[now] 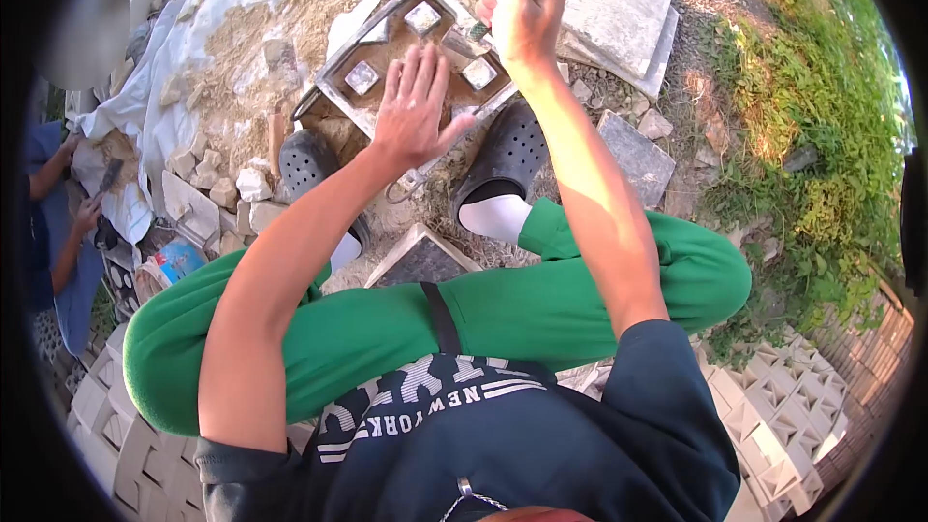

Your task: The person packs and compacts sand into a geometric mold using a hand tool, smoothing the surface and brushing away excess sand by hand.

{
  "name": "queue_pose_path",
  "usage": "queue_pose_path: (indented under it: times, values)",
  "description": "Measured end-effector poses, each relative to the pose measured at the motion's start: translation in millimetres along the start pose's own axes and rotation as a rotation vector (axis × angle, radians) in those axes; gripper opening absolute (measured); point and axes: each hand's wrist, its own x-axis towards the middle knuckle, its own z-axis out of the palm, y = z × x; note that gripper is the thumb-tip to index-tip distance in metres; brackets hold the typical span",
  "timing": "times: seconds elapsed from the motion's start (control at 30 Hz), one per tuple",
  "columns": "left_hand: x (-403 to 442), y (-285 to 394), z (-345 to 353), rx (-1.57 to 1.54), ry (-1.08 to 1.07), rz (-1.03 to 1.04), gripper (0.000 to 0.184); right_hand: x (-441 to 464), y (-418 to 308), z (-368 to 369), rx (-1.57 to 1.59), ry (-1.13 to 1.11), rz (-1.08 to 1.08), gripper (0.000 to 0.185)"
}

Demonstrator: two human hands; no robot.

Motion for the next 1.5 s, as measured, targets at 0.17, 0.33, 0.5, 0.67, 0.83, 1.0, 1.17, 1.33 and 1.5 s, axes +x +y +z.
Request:
queue_pose_path:
  times: [0.17,0.33,0.5,0.67,0.83,1.0,1.17,1.33,1.5]
  values:
    - [3,-6,-12,-0.107,-0.054,0.190,0.087,2,-29,-9,0.029,0.197,-0.103,0.046]
    - [-14,-18,-5,-0.156,-0.205,0.324,0.086,-2,-35,0,0.070,0.149,-0.183,0.040]
    - [-3,-46,-24,-0.045,-0.110,0.367,0.091,-9,-45,8,0.007,-0.032,-0.166,0.038]
    - [3,-54,-11,-0.129,0.073,-0.053,0.097,-15,23,-6,-0.071,-0.112,-0.122,0.038]
    - [2,-56,-10,-0.119,0.131,-0.162,0.099,-16,-11,0,0.014,-0.079,-0.039,0.039]
    - [0,-57,-11,-0.149,0.139,-0.218,0.096,-15,25,-4,-0.090,-0.127,-0.047,0.038]
    - [-1,-60,-8,-0.196,0.201,-0.248,0.094,-23,4,1,-0.089,-0.153,-0.163,0.036]
    - [-3,-60,-11,-0.247,0.205,-0.254,0.093,-22,13,12,0.040,-0.027,-0.067,0.035]
    - [-3,-63,-9,-0.241,0.221,-0.271,0.093,-28,34,10,-0.273,-0.157,-0.114,0.036]
